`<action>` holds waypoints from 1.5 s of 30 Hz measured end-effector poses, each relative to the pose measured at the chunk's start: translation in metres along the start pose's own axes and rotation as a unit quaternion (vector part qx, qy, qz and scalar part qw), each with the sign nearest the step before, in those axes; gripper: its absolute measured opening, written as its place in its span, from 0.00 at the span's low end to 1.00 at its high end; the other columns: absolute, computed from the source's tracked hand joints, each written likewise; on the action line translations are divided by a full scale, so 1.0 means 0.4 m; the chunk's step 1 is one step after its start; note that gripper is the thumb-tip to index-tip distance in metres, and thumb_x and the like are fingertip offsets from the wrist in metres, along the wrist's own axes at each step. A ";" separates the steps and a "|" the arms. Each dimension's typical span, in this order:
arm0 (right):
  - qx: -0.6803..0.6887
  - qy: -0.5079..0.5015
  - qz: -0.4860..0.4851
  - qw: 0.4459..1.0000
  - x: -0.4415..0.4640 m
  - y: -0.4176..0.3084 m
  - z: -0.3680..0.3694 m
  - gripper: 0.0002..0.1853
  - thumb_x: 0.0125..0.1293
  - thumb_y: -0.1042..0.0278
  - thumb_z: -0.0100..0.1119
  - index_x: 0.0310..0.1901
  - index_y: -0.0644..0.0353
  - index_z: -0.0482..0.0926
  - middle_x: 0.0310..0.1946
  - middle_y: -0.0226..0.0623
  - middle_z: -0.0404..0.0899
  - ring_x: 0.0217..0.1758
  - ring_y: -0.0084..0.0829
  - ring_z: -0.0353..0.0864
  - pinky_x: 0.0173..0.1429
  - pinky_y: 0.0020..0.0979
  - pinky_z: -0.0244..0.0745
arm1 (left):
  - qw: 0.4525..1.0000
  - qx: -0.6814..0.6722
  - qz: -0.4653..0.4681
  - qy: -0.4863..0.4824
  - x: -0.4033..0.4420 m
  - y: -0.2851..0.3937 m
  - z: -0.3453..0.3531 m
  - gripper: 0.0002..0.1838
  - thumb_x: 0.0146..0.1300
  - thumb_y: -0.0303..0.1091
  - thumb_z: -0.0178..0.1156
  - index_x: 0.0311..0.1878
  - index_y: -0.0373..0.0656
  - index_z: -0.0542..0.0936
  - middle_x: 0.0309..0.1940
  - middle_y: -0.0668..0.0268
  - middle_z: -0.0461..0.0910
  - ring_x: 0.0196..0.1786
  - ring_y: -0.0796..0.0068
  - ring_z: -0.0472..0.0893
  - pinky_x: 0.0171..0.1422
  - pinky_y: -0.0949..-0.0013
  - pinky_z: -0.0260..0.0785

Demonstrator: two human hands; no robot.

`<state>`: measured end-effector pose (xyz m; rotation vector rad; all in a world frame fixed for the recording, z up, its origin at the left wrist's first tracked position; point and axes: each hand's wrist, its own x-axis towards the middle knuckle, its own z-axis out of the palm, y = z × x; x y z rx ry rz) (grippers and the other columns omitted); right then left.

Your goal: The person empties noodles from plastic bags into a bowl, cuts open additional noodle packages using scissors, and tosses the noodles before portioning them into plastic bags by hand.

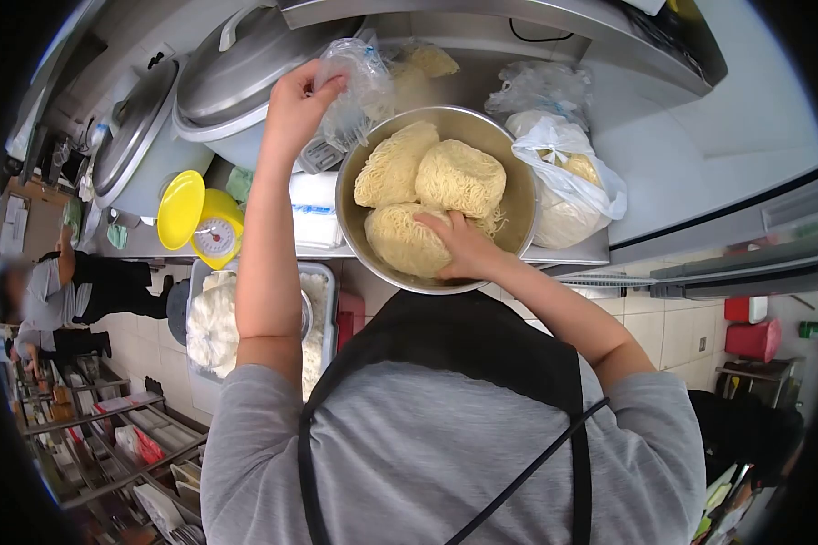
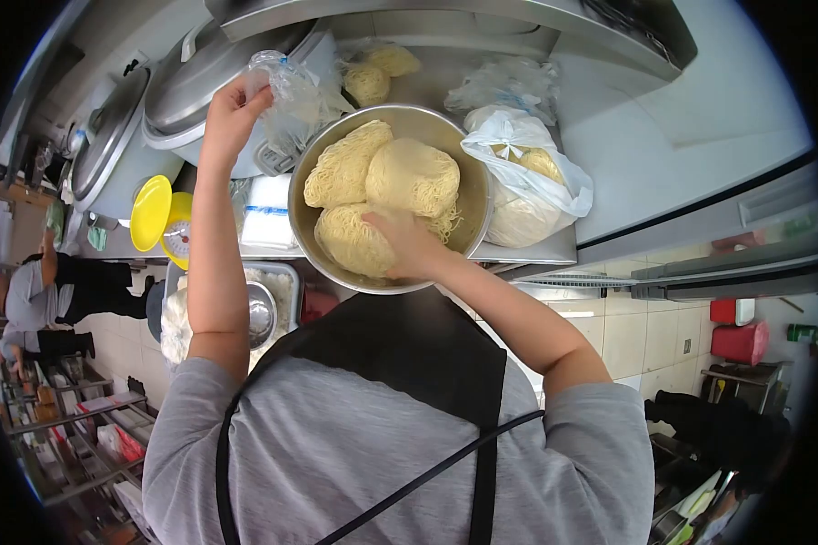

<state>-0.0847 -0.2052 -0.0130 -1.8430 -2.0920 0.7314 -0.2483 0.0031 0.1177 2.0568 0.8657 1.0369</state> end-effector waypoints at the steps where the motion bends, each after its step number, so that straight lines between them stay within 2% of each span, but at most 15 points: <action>1: 0.000 -0.003 -0.003 1.000 0.007 0.000 -0.001 0.40 0.42 0.60 0.66 0.60 0.49 0.62 0.57 0.40 0.66 0.61 0.40 0.63 0.61 0.38 0.63 | 1.000 -0.007 -0.018 0.004 -0.008 -0.005 -0.006 0.08 0.55 0.31 0.59 0.35 0.38 0.80 0.25 0.70 0.78 0.28 0.83 0.71 0.36 0.77 0.64; 9: 0.238 0.036 0.096 0.966 0.075 0.048 -0.051 0.33 0.45 0.62 0.64 0.55 0.60 0.65 0.47 0.45 0.73 0.50 0.41 0.73 0.53 0.36 0.68 | 0.998 -0.051 -0.041 0.006 -0.060 -0.038 -0.047 0.08 0.55 0.30 0.58 0.36 0.37 0.79 0.26 0.70 0.78 0.31 0.84 0.72 0.38 0.77 0.64; 11: 0.406 0.082 0.147 0.898 0.075 0.042 -0.074 0.28 0.49 0.65 0.60 0.52 0.67 0.66 0.40 0.42 0.76 0.45 0.35 0.77 0.51 0.32 0.70 | 0.997 -0.057 -0.055 0.005 -0.071 -0.049 -0.064 0.08 0.55 0.30 0.58 0.37 0.37 0.79 0.27 0.70 0.78 0.31 0.84 0.73 0.38 0.78 0.65; 13: 0.632 -0.091 0.200 0.743 0.070 0.081 -0.092 0.26 0.55 0.57 0.58 0.50 0.68 0.68 0.36 0.43 0.78 0.33 0.29 0.79 0.36 0.28 0.76 | 0.994 -0.089 -0.058 0.004 -0.073 -0.058 -0.071 0.08 0.55 0.29 0.58 0.37 0.36 0.79 0.27 0.70 0.78 0.31 0.83 0.73 0.39 0.77 0.65; 14: 0.631 -0.091 0.202 0.744 0.057 0.088 -0.104 0.26 0.55 0.57 0.58 0.50 0.68 0.68 0.36 0.43 0.78 0.33 0.29 0.79 0.36 0.28 0.76 | 0.994 -0.091 -0.059 0.004 -0.074 -0.064 -0.068 0.08 0.55 0.29 0.58 0.37 0.36 0.79 0.27 0.70 0.78 0.31 0.83 0.73 0.39 0.77 0.65; 17: 0.519 -0.169 0.328 0.771 0.020 0.107 -0.136 0.21 0.59 0.56 0.55 0.46 0.66 0.72 0.30 0.37 0.78 0.24 0.24 0.78 0.26 0.24 0.74 | 0.994 -0.092 -0.063 -0.014 -0.085 -0.076 -0.055 0.08 0.55 0.29 0.58 0.36 0.36 0.79 0.28 0.70 0.78 0.31 0.83 0.73 0.39 0.77 0.64; 19: 0.162 -0.137 0.260 0.942 0.026 0.142 -0.145 0.17 0.62 0.55 0.52 0.43 0.61 0.77 0.32 0.38 0.77 0.25 0.25 0.78 0.26 0.24 0.75 | 0.993 -0.100 -0.060 -0.025 -0.094 -0.072 -0.045 0.08 0.55 0.29 0.58 0.35 0.36 0.79 0.27 0.70 0.78 0.31 0.84 0.73 0.38 0.77 0.64; 21: 0.136 -0.026 0.073 0.988 -0.027 0.076 -0.190 0.10 0.58 0.61 0.57 0.37 0.57 0.80 0.35 0.36 0.78 0.28 0.24 0.77 0.31 0.24 0.74 | 0.994 -0.082 -0.066 -0.026 -0.100 -0.090 -0.048 0.07 0.55 0.29 0.58 0.35 0.36 0.79 0.27 0.70 0.78 0.31 0.84 0.73 0.37 0.78 0.64; 22: 0.117 0.011 -0.075 0.990 -0.059 0.033 -0.200 0.09 0.56 0.64 0.59 0.37 0.55 0.80 0.37 0.34 0.78 0.32 0.25 0.77 0.34 0.25 0.74 | 0.995 -0.065 -0.072 -0.025 -0.102 -0.097 -0.049 0.07 0.55 0.29 0.58 0.35 0.36 0.79 0.27 0.70 0.78 0.31 0.84 0.72 0.37 0.78 0.64; 26: -0.049 0.043 -0.300 0.952 -0.070 -0.022 -0.117 0.09 0.51 0.69 0.60 0.37 0.55 0.80 0.39 0.31 0.76 0.39 0.27 0.74 0.39 0.27 0.73 | 0.993 -0.078 -0.082 -0.020 -0.106 -0.104 -0.043 0.07 0.55 0.29 0.57 0.35 0.36 0.79 0.27 0.70 0.78 0.30 0.84 0.72 0.37 0.78 0.63; 31: -0.028 -0.092 -0.271 0.958 -0.006 -0.029 -0.044 0.04 0.49 0.71 0.57 0.28 0.57 0.78 0.34 0.35 0.75 0.41 0.37 0.74 0.41 0.36 0.70 | 0.989 -0.119 -0.082 -0.019 -0.100 -0.088 -0.027 0.08 0.56 0.30 0.58 0.35 0.35 0.79 0.27 0.70 0.78 0.31 0.84 0.73 0.37 0.78 0.64; 38: 0.021 -0.024 -0.189 0.981 0.096 -0.056 -0.009 0.05 0.50 0.66 0.60 0.27 0.57 0.78 0.25 0.36 0.73 0.32 0.37 0.73 0.37 0.36 0.69 | 0.991 -0.105 -0.086 -0.021 -0.116 -0.075 -0.017 0.08 0.56 0.29 0.58 0.36 0.35 0.79 0.28 0.69 0.79 0.32 0.83 0.74 0.39 0.78 0.65; 40: 0.082 -0.207 -0.138 0.965 0.082 -0.067 -0.103 0.09 0.48 0.63 0.63 0.30 0.56 0.79 0.28 0.33 0.74 0.35 0.35 0.73 0.39 0.36 0.69 | 0.992 -0.083 -0.089 -0.024 -0.122 -0.072 -0.034 0.08 0.56 0.30 0.58 0.36 0.36 0.79 0.27 0.69 0.79 0.31 0.83 0.73 0.38 0.78 0.65; 41: 0.082 -0.209 -0.138 0.965 0.059 -0.051 -0.108 0.09 0.48 0.63 0.63 0.30 0.56 0.79 0.28 0.33 0.74 0.35 0.35 0.73 0.39 0.36 0.69 | 0.992 -0.083 -0.091 -0.023 -0.125 -0.077 -0.042 0.08 0.56 0.30 0.58 0.36 0.36 0.79 0.27 0.69 0.79 0.31 0.83 0.73 0.38 0.78 0.65; 45: -0.077 -0.084 -0.345 0.932 -0.008 -0.013 -0.077 0.11 0.46 0.59 0.63 0.31 0.51 0.80 0.33 0.26 0.72 0.39 0.32 0.70 0.40 0.32 0.68 | 0.990 -0.108 -0.087 -0.003 -0.138 -0.108 -0.061 0.08 0.56 0.30 0.58 0.36 0.36 0.79 0.26 0.70 0.78 0.31 0.84 0.73 0.37 0.78 0.65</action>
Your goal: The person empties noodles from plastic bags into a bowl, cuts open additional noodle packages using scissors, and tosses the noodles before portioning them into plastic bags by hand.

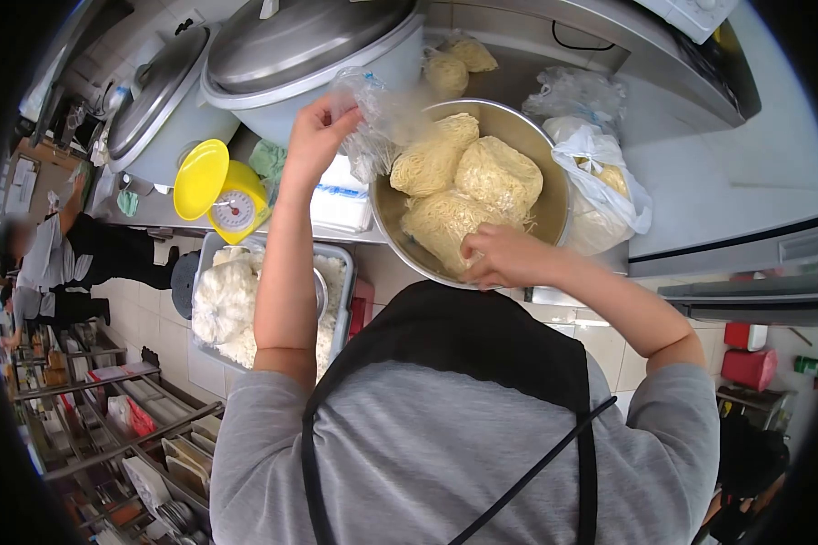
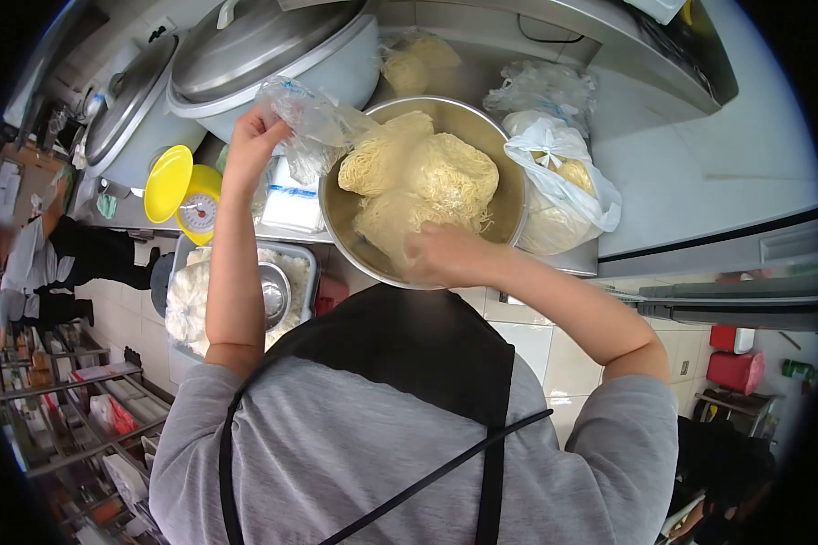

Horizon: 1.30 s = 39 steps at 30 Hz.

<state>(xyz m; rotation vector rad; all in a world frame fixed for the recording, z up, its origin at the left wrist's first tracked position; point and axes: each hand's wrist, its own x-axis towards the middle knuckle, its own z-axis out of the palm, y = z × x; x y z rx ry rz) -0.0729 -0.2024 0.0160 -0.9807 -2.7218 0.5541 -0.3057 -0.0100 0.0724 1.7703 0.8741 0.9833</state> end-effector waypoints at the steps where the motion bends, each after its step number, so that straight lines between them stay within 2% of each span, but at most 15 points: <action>1: -0.012 0.010 0.008 1.000 0.003 0.008 0.038 0.08 0.47 0.61 0.62 0.30 0.52 0.80 0.31 0.26 0.72 0.37 0.32 0.69 0.40 0.31 0.67 | 1.000 0.015 -0.004 0.001 -0.002 -0.005 -0.002 0.08 0.56 0.30 0.58 0.36 0.36 0.79 0.26 0.70 0.78 0.31 0.84 0.73 0.37 0.78 0.65; 6: -0.014 0.027 0.120 0.992 0.087 0.000 0.080 0.02 0.47 0.69 0.58 0.25 0.53 0.78 0.26 0.27 0.70 0.34 0.32 0.68 0.38 0.31 0.67 | 1.000 0.013 -0.023 -0.009 -0.016 0.009 0.007 0.08 0.55 0.30 0.59 0.35 0.36 0.79 0.26 0.70 0.78 0.30 0.84 0.72 0.36 0.78 0.64; 8: -0.031 0.208 0.063 0.976 0.132 0.004 0.060 0.02 0.47 0.74 0.55 0.23 0.55 0.77 0.24 0.31 0.71 0.33 0.33 0.68 0.37 0.32 0.67 | 1.000 -0.005 -0.014 -0.015 -0.013 0.011 0.012 0.08 0.55 0.30 0.59 0.34 0.36 0.79 0.25 0.71 0.77 0.30 0.84 0.72 0.36 0.78 0.64; 14: 0.023 0.366 0.084 0.927 0.219 0.020 -0.064 0.04 0.48 0.78 0.53 0.26 0.62 0.77 0.25 0.37 0.74 0.33 0.38 0.70 0.39 0.34 0.67 | 0.999 -0.011 0.015 -0.048 -0.026 0.007 0.029 0.19 0.53 0.33 0.62 0.48 0.39 0.74 0.31 0.69 0.77 0.33 0.83 0.73 0.39 0.77 0.66; 17: 0.024 0.417 0.116 0.901 0.227 0.037 -0.131 0.06 0.49 0.75 0.53 0.27 0.60 0.79 0.25 0.36 0.74 0.35 0.38 0.69 0.41 0.35 0.67 | 0.976 -0.119 0.030 -0.178 -0.055 0.042 0.054 0.25 0.51 0.35 0.64 0.53 0.41 0.69 0.36 0.65 0.78 0.34 0.75 0.76 0.41 0.72 0.68; 19: 0.005 0.437 0.109 0.893 0.233 0.044 -0.165 0.05 0.50 0.75 0.53 0.27 0.60 0.80 0.25 0.36 0.74 0.34 0.38 0.69 0.40 0.34 0.67 | 0.941 0.143 0.153 -0.267 -0.069 0.062 0.065 0.23 0.51 0.35 0.63 0.50 0.39 0.72 0.34 0.60 0.79 0.35 0.65 0.78 0.44 0.66 0.69; 22: 0.008 0.471 0.119 0.874 0.233 0.040 -0.222 0.05 0.51 0.74 0.54 0.28 0.59 0.80 0.26 0.36 0.75 0.34 0.37 0.70 0.40 0.34 0.66 | 0.948 0.208 0.066 -0.230 -0.059 -0.004 0.105 0.17 0.51 0.34 0.61 0.44 0.37 0.75 0.31 0.56 0.79 0.36 0.61 0.78 0.45 0.62 0.68; 23: 0.031 0.488 0.133 0.862 0.232 0.037 -0.238 0.05 0.52 0.73 0.55 0.29 0.59 0.81 0.26 0.36 0.75 0.35 0.36 0.70 0.40 0.34 0.66 | 0.972 0.146 0.047 -0.180 -0.049 -0.020 0.120 0.11 0.52 0.30 0.57 0.38 0.35 0.78 0.28 0.54 0.79 0.35 0.65 0.79 0.43 0.65 0.69; 26: 0.133 0.486 0.165 0.848 0.204 0.035 -0.269 0.07 0.55 0.70 0.56 0.34 0.57 0.81 0.32 0.36 0.76 0.39 0.35 0.73 0.41 0.31 0.69 | 0.988 0.106 -0.031 -0.113 -0.008 0.014 0.108 0.10 0.52 0.28 0.54 0.37 0.36 0.79 0.27 0.55 0.79 0.34 0.71 0.79 0.42 0.69 0.69; 27: 0.129 0.488 0.167 0.847 0.196 0.039 -0.265 0.07 0.55 0.70 0.56 0.34 0.57 0.81 0.32 0.36 0.76 0.39 0.35 0.73 0.41 0.31 0.69 | 0.991 0.098 0.000 -0.091 0.004 0.017 0.107 0.12 0.51 0.23 0.50 0.38 0.35 0.79 0.31 0.57 0.80 0.35 0.76 0.78 0.41 0.72 0.68; 28: 0.106 0.470 0.149 0.863 0.186 0.047 -0.252 0.08 0.54 0.70 0.57 0.37 0.57 0.80 0.35 0.36 0.76 0.41 0.35 0.74 0.42 0.30 0.70 | 0.991 0.096 0.005 -0.093 0.008 0.030 0.115 0.12 0.51 0.23 0.50 0.38 0.35 0.79 0.31 0.57 0.80 0.35 0.76 0.78 0.41 0.72 0.68; 30: 0.072 0.456 0.135 0.877 0.164 0.054 -0.232 0.10 0.54 0.69 0.58 0.40 0.56 0.79 0.39 0.37 0.76 0.44 0.35 0.75 0.43 0.29 0.71 | 0.990 -0.102 0.027 -0.093 0.012 0.065 0.142 0.14 0.50 0.19 0.47 0.40 0.35 0.78 0.35 0.62 0.80 0.38 0.76 0.77 0.42 0.73 0.68; 32: 0.075 0.459 0.138 0.874 0.153 0.042 -0.211 0.13 0.52 0.70 0.60 0.42 0.56 0.78 0.44 0.38 0.75 0.46 0.36 0.75 0.45 0.27 0.71 | 0.986 -0.132 0.011 -0.105 0.018 0.077 0.181 0.15 0.50 0.18 0.48 0.42 0.36 0.76 0.38 0.66 0.78 0.40 0.75 0.76 0.44 0.73 0.67; 34: 0.065 0.472 0.137 0.869 0.133 0.044 -0.202 0.12 0.50 0.73 0.60 0.39 0.56 0.79 0.42 0.38 0.76 0.46 0.33 0.76 0.43 0.26 0.72 | 0.962 -0.244 -0.068 -0.099 0.023 0.069 0.222 0.15 0.51 0.18 0.52 0.44 0.37 0.74 0.38 0.66 0.77 0.41 0.77 0.76 0.47 0.74 0.67; 39: 0.095 0.468 0.216 0.852 0.041 0.114 -0.203 0.11 0.47 0.81 0.58 0.34 0.60 0.80 0.37 0.37 0.78 0.40 0.27 0.77 0.38 0.25 0.72 | 0.964 -0.177 -0.036 -0.195 0.049 0.066 0.281 0.18 0.52 0.23 0.59 0.48 0.39 0.73 0.46 0.66 0.75 0.46 0.75 0.74 0.53 0.72 0.64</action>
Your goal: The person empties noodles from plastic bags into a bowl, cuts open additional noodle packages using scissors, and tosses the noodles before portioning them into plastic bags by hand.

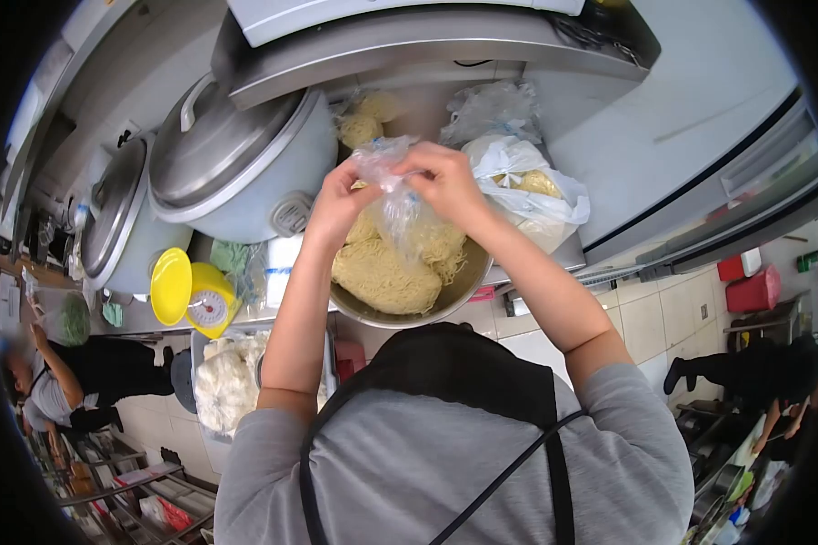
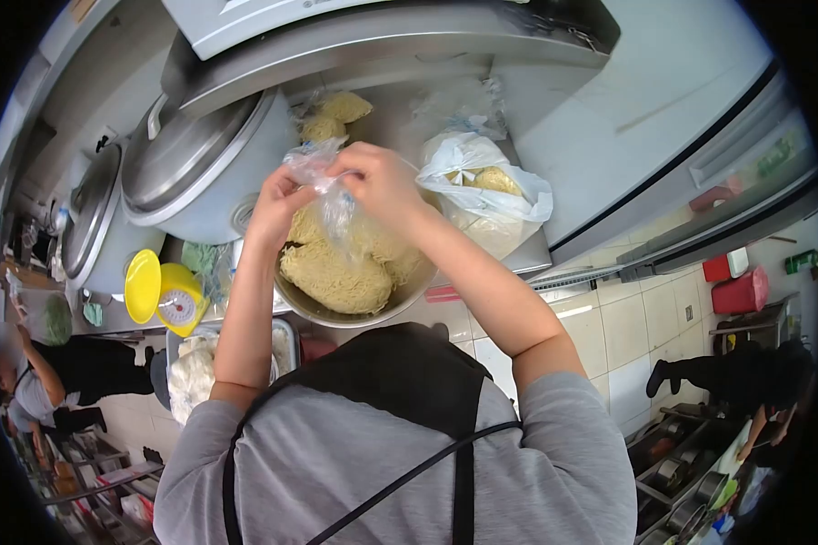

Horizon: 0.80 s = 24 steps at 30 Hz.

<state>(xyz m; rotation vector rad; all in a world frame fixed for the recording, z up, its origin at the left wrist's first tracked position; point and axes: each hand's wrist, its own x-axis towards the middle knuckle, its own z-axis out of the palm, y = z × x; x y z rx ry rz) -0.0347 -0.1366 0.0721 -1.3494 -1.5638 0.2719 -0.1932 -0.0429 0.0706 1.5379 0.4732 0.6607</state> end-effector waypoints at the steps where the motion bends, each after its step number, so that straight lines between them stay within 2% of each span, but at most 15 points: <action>1: 0.018 0.052 0.007 0.998 0.007 0.035 -0.022 0.10 0.47 0.83 0.56 0.33 0.62 0.80 0.34 0.36 0.79 0.37 0.26 0.77 0.37 0.24 0.72 | 1.000 0.000 0.002 -0.004 0.003 0.011 0.017 0.18 0.52 0.23 0.59 0.48 0.39 0.73 0.46 0.66 0.75 0.46 0.75 0.74 0.53 0.72 0.64; 4: 0.079 0.206 0.066 0.973 0.039 0.163 -0.120 0.06 0.48 0.80 0.57 0.30 0.64 0.80 0.29 0.37 0.78 0.30 0.28 0.76 0.35 0.26 0.69 | 0.996 0.078 0.039 0.036 0.033 0.031 0.054 0.17 0.52 0.24 0.59 0.48 0.40 0.75 0.43 0.66 0.76 0.45 0.76 0.74 0.50 0.74 0.65; 6: 0.117 0.302 0.139 0.936 0.071 0.229 -0.229 0.04 0.49 0.83 0.54 0.27 0.67 0.79 0.28 0.32 0.80 0.29 0.20 0.75 0.33 0.23 0.69 | 0.993 0.114 0.000 -0.007 0.065 -0.014 0.039 0.17 0.53 0.28 0.60 0.48 0.40 0.75 0.48 0.67 0.74 0.49 0.77 0.72 0.54 0.74 0.63; 8: 0.094 0.387 0.073 0.914 0.105 0.298 -0.329 0.05 0.48 0.80 0.57 0.29 0.67 0.79 0.24 0.37 0.77 0.26 0.22 0.73 0.32 0.23 0.67 | 0.991 0.130 -0.022 -0.009 0.110 -0.046 0.054 0.17 0.54 0.29 0.60 0.48 0.40 0.75 0.48 0.66 0.73 0.50 0.77 0.71 0.55 0.74 0.62; 12: -0.031 0.454 0.093 0.885 0.153 0.576 -0.426 0.05 0.49 0.80 0.54 0.28 0.65 0.79 0.23 0.40 0.77 0.26 0.29 0.75 0.33 0.28 0.69 | 0.984 0.164 -0.040 0.051 0.254 -0.126 0.123 0.21 0.51 0.31 0.62 0.50 0.39 0.74 0.51 0.61 0.72 0.51 0.69 0.72 0.53 0.71 0.64; 14: -0.188 0.347 0.116 0.911 0.152 0.697 -0.407 0.06 0.50 0.79 0.52 0.29 0.64 0.79 0.24 0.44 0.77 0.30 0.40 0.78 0.37 0.34 0.71 | 0.985 0.113 -0.095 0.087 0.346 -0.168 0.192 0.28 0.50 0.31 0.63 0.56 0.38 0.67 0.54 0.57 0.69 0.54 0.65 0.71 0.54 0.69 0.64; 16: -0.212 0.205 0.101 0.950 0.133 0.817 -0.347 0.07 0.51 0.75 0.53 0.30 0.60 0.81 0.31 0.45 0.79 0.33 0.38 0.78 0.38 0.33 0.72 | 0.980 0.059 -0.146 0.124 0.444 -0.236 0.246 0.36 0.49 0.32 0.64 0.62 0.37 0.60 0.56 0.53 0.67 0.56 0.62 0.69 0.56 0.67 0.63; 17: -0.253 0.102 0.118 0.955 0.114 0.889 -0.319 0.07 0.52 0.73 0.54 0.32 0.60 0.81 0.34 0.46 0.78 0.37 0.41 0.78 0.42 0.35 0.72 | 0.965 0.027 -0.232 0.118 0.494 -0.291 0.261 0.43 0.47 0.31 0.64 0.65 0.36 0.51 0.59 0.51 0.63 0.58 0.60 0.67 0.57 0.66 0.63; 18: -0.292 -0.001 0.133 0.947 0.098 0.935 -0.301 0.08 0.52 0.71 0.56 0.34 0.60 0.81 0.37 0.48 0.78 0.40 0.43 0.78 0.46 0.37 0.72 | 0.942 -0.005 -0.316 0.110 0.540 -0.343 0.262 0.51 0.45 0.30 0.65 0.68 0.35 0.42 0.61 0.48 0.59 0.61 0.58 0.65 0.58 0.64 0.62; 19: -0.349 -0.106 0.176 0.914 0.096 0.887 -0.308 0.09 0.53 0.71 0.53 0.35 0.61 0.81 0.39 0.48 0.78 0.42 0.44 0.77 0.48 0.37 0.71 | 0.942 -0.005 -0.316 0.114 0.582 -0.395 0.253 0.51 0.45 0.30 0.65 0.68 0.35 0.42 0.61 0.48 0.59 0.61 0.58 0.65 0.58 0.64 0.62; 20: -0.402 -0.209 0.216 0.865 0.096 0.825 -0.324 0.10 0.55 0.70 0.51 0.36 0.61 0.80 0.40 0.49 0.77 0.44 0.46 0.77 0.50 0.38 0.71 | 0.932 0.085 -0.349 0.052 0.621 -0.446 0.245 0.54 0.44 0.30 0.66 0.68 0.36 0.38 0.63 0.48 0.56 0.62 0.56 0.64 0.59 0.64 0.62; 21: -0.401 -0.211 0.213 0.866 0.094 0.811 -0.338 0.10 0.55 0.70 0.51 0.36 0.61 0.80 0.40 0.49 0.77 0.44 0.46 0.77 0.50 0.38 0.71 | 0.910 0.173 -0.378 -0.012 0.646 -0.474 0.243 0.57 0.42 0.30 0.66 0.68 0.37 0.35 0.65 0.48 0.53 0.62 0.55 0.63 0.59 0.64 0.62; 22: -0.411 -0.241 0.253 0.842 0.091 0.805 -0.350 0.11 0.55 0.70 0.50 0.36 0.62 0.80 0.41 0.49 0.77 0.46 0.45 0.77 0.52 0.38 0.70 | 0.911 0.196 -0.355 0.068 0.638 -0.447 0.281 0.55 0.37 0.28 0.67 0.67 0.36 0.43 0.62 0.48 0.59 0.61 0.56 0.65 0.57 0.65 0.64; 23: -0.420 -0.270 0.292 0.816 0.082 0.811 -0.357 0.11 0.55 0.69 0.50 0.36 0.63 0.80 0.42 0.49 0.77 0.48 0.44 0.76 0.53 0.38 0.69 | 0.911 0.196 -0.357 0.069 0.649 -0.435 0.295 0.55 0.37 0.28 0.67 0.67 0.36 0.43 0.62 0.48 0.59 0.61 0.56 0.65 0.57 0.65 0.64; 24: -0.419 -0.271 0.292 0.816 0.071 0.815 -0.360 0.11 0.55 0.69 0.50 0.36 0.63 0.80 0.42 0.49 0.77 0.48 0.44 0.76 0.53 0.38 0.69 | 0.941 0.185 -0.283 0.022 0.657 -0.422 0.305 0.49 0.37 0.28 0.66 0.65 0.37 0.52 0.58 0.49 0.64 0.59 0.57 0.67 0.57 0.65 0.65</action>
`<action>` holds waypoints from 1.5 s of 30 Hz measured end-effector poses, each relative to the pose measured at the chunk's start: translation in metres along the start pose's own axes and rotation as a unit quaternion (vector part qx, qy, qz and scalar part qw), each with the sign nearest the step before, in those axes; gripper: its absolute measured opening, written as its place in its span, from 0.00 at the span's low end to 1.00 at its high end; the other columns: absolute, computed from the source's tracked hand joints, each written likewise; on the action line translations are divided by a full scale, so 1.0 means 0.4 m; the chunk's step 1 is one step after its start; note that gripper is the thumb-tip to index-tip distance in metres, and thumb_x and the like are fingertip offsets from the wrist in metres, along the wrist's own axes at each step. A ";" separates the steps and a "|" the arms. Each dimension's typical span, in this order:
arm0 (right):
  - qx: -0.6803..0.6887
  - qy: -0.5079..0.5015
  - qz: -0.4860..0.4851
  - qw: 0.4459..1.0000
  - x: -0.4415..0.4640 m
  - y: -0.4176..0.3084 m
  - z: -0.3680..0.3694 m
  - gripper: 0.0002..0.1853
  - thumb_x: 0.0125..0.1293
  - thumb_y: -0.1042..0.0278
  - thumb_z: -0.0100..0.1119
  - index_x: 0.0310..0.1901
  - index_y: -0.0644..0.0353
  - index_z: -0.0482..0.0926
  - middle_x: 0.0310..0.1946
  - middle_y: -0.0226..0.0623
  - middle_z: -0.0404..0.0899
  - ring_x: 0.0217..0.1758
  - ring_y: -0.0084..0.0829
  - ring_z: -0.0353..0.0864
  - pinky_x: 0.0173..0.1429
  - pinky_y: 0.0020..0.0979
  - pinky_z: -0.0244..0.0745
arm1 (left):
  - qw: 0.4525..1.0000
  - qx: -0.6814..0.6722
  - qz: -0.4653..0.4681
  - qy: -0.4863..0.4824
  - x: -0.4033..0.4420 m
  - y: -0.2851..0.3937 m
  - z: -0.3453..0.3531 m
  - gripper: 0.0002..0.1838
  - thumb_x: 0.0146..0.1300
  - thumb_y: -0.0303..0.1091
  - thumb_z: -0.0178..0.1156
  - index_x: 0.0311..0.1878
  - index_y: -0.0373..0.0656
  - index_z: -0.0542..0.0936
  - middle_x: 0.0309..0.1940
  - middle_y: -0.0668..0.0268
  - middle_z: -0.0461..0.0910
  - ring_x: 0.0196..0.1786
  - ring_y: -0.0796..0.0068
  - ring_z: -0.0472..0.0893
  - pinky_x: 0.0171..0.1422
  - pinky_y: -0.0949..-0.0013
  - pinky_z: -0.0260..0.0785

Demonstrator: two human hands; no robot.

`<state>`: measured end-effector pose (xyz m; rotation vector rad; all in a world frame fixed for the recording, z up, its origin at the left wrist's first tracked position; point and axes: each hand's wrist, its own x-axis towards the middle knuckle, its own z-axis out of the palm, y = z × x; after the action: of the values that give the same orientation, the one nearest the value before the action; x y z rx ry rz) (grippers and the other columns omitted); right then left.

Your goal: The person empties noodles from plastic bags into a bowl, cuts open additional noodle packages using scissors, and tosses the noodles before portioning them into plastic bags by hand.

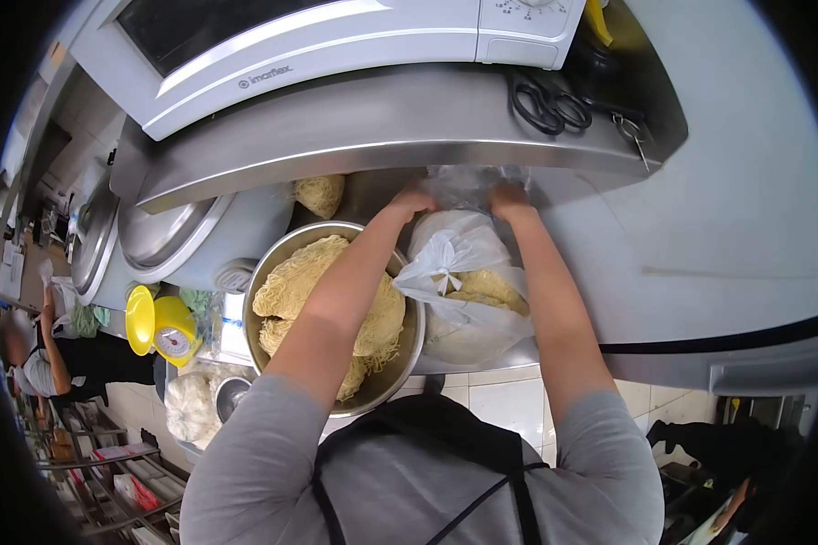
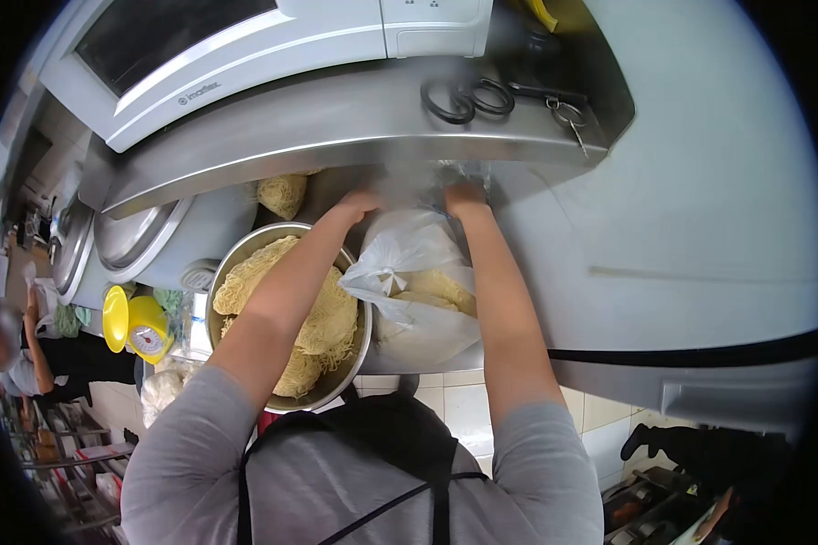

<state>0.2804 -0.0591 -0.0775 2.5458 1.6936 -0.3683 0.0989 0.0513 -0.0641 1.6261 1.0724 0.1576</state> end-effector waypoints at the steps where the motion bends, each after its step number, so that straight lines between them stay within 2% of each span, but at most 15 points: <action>1: -0.012 0.018 -0.009 1.000 -0.004 0.010 0.011 0.12 0.55 0.68 0.50 0.36 0.64 0.80 0.42 0.49 0.77 0.48 0.44 0.76 0.53 0.38 0.69 | 0.996 -0.004 0.086 -0.034 0.005 0.009 0.007 0.43 0.38 0.28 0.66 0.63 0.38 0.61 0.55 0.49 0.69 0.57 0.57 0.69 0.56 0.64 0.65; 6: 0.081 -0.081 0.021 0.993 -0.050 0.067 0.056 0.12 0.53 0.68 0.51 0.35 0.65 0.80 0.42 0.49 0.78 0.49 0.44 0.76 0.53 0.39 0.69 | 0.943 0.208 0.249 -0.070 0.142 0.063 0.190 0.23 0.44 0.31 0.58 0.49 0.44 0.76 0.41 0.56 0.78 0.45 0.61 0.76 0.49 0.62 0.68; 9: 0.071 -0.182 0.006 0.981 -0.139 0.082 -0.026 0.15 0.51 0.69 0.54 0.42 0.60 0.79 0.44 0.46 0.76 0.45 0.43 0.77 0.48 0.37 0.72 | 0.883 0.347 0.257 -0.181 0.173 0.088 0.302 0.27 0.41 0.27 0.53 0.51 0.45 0.76 0.41 0.55 0.78 0.44 0.61 0.77 0.48 0.63 0.69; 12: 0.051 -0.060 0.055 0.995 -0.184 0.089 -0.053 0.15 0.50 0.71 0.53 0.42 0.60 0.78 0.43 0.48 0.76 0.41 0.46 0.77 0.47 0.37 0.72 | 0.851 0.427 0.172 -0.252 0.199 0.055 0.379 0.31 0.40 0.25 0.51 0.54 0.47 0.74 0.43 0.53 0.77 0.46 0.60 0.77 0.49 0.64 0.69; 14: 0.081 0.305 -0.001 0.949 -0.177 0.083 -0.058 0.17 0.51 0.73 0.51 0.45 0.59 0.77 0.42 0.47 0.77 0.40 0.49 0.77 0.45 0.38 0.72 | 0.839 0.440 0.192 -0.254 0.141 0.080 0.362 0.31 0.40 0.24 0.51 0.55 0.48 0.74 0.44 0.53 0.77 0.47 0.59 0.76 0.50 0.63 0.68; 15: 0.082 0.305 -0.006 0.949 -0.156 0.079 -0.069 0.17 0.51 0.73 0.51 0.45 0.59 0.77 0.42 0.47 0.77 0.40 0.49 0.77 0.45 0.38 0.72 | 0.826 0.454 0.217 -0.253 0.105 0.107 0.346 0.31 0.41 0.24 0.51 0.55 0.49 0.73 0.44 0.52 0.77 0.47 0.58 0.76 0.51 0.63 0.68; 18: 0.144 0.255 0.014 0.956 -0.075 0.083 -0.053 0.17 0.54 0.74 0.48 0.47 0.62 0.75 0.43 0.52 0.75 0.48 0.45 0.76 0.50 0.41 0.72 | 0.859 0.391 0.292 -0.156 -0.042 0.136 0.272 0.26 0.46 0.26 0.54 0.53 0.49 0.75 0.47 0.53 0.76 0.49 0.55 0.75 0.54 0.62 0.67; 23: -0.100 -0.010 -0.068 0.993 -0.016 0.079 -0.073 0.18 0.56 0.69 0.48 0.49 0.61 0.74 0.46 0.46 0.75 0.56 0.43 0.71 0.57 0.41 0.67 | 0.873 0.289 0.385 -0.077 -0.287 0.097 0.020 0.19 0.54 0.38 0.58 0.49 0.45 0.76 0.53 0.56 0.71 0.55 0.55 0.71 0.59 0.60 0.63; 24: -0.086 0.005 -0.046 0.995 0.035 0.077 -0.074 0.17 0.56 0.65 0.50 0.47 0.61 0.76 0.45 0.45 0.76 0.54 0.43 0.72 0.58 0.41 0.66 | 0.890 0.265 0.368 -0.056 -0.332 0.073 -0.045 0.19 0.54 0.38 0.58 0.49 0.44 0.76 0.53 0.56 0.71 0.56 0.57 0.70 0.60 0.61 0.62; 26: 0.023 0.275 -0.051 0.960 0.015 -0.049 -0.166 0.17 0.57 0.65 0.51 0.49 0.53 0.74 0.48 0.42 0.75 0.55 0.43 0.70 0.61 0.40 0.61 | 0.917 0.186 0.352 -0.017 -0.458 0.035 -0.176 0.17 0.56 0.34 0.58 0.49 0.42 0.76 0.53 0.55 0.71 0.57 0.59 0.70 0.60 0.64 0.62; 28: 0.086 0.422 -0.210 0.878 0.034 -0.195 -0.232 0.20 0.56 0.59 0.55 0.49 0.57 0.73 0.48 0.45 0.73 0.55 0.46 0.69 0.62 0.42 0.59 | 0.933 0.137 0.324 0.080 -0.560 -0.045 -0.282 0.15 0.55 0.32 0.59 0.47 0.41 0.77 0.47 0.58 0.76 0.50 0.61 0.75 0.55 0.66 0.66; 31: 0.060 0.441 -0.202 0.872 0.021 -0.442 -0.267 0.24 0.55 0.55 0.57 0.51 0.60 0.71 0.51 0.47 0.70 0.57 0.47 0.67 0.61 0.42 0.60 | 0.949 0.043 0.257 0.179 -0.700 -0.183 -0.421 0.15 0.56 0.31 0.58 0.48 0.41 0.76 0.45 0.61 0.77 0.49 0.67 0.76 0.54 0.68 0.66; 37: 0.185 0.163 -0.183 0.952 0.099 -0.725 -0.211 0.25 0.57 0.55 0.57 0.55 0.52 0.69 0.50 0.48 0.73 0.51 0.43 0.74 0.55 0.38 0.67 | 0.942 -0.007 0.095 0.321 -0.967 -0.438 -0.580 0.14 0.58 0.31 0.58 0.47 0.41 0.77 0.44 0.63 0.78 0.45 0.70 0.76 0.49 0.69 0.69; 41: 0.294 0.098 -0.251 0.917 -0.058 -0.789 -0.249 0.24 0.56 0.59 0.59 0.55 0.55 0.70 0.47 0.44 0.76 0.48 0.37 0.77 0.52 0.34 0.70 | 0.932 -0.030 0.012 0.361 -1.045 -0.636 -0.680 0.15 0.56 0.34 0.60 0.47 0.42 0.78 0.42 0.61 0.79 0.43 0.68 0.77 0.49 0.69 0.69; 45: 0.327 0.067 -0.279 0.901 -0.226 -0.816 -0.232 0.17 0.57 0.67 0.58 0.49 0.58 0.75 0.44 0.42 0.78 0.42 0.32 0.79 0.47 0.28 0.71 | 0.906 0.201 -0.008 0.371 -0.912 -0.762 -0.775 0.24 0.52 0.43 0.61 0.49 0.36 0.75 0.46 0.51 0.76 0.49 0.55 0.76 0.53 0.61 0.67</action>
<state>-0.0365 0.0048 0.0596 2.4205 2.7361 -0.9567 -0.4666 0.0033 -0.0526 1.9827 1.7862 0.6164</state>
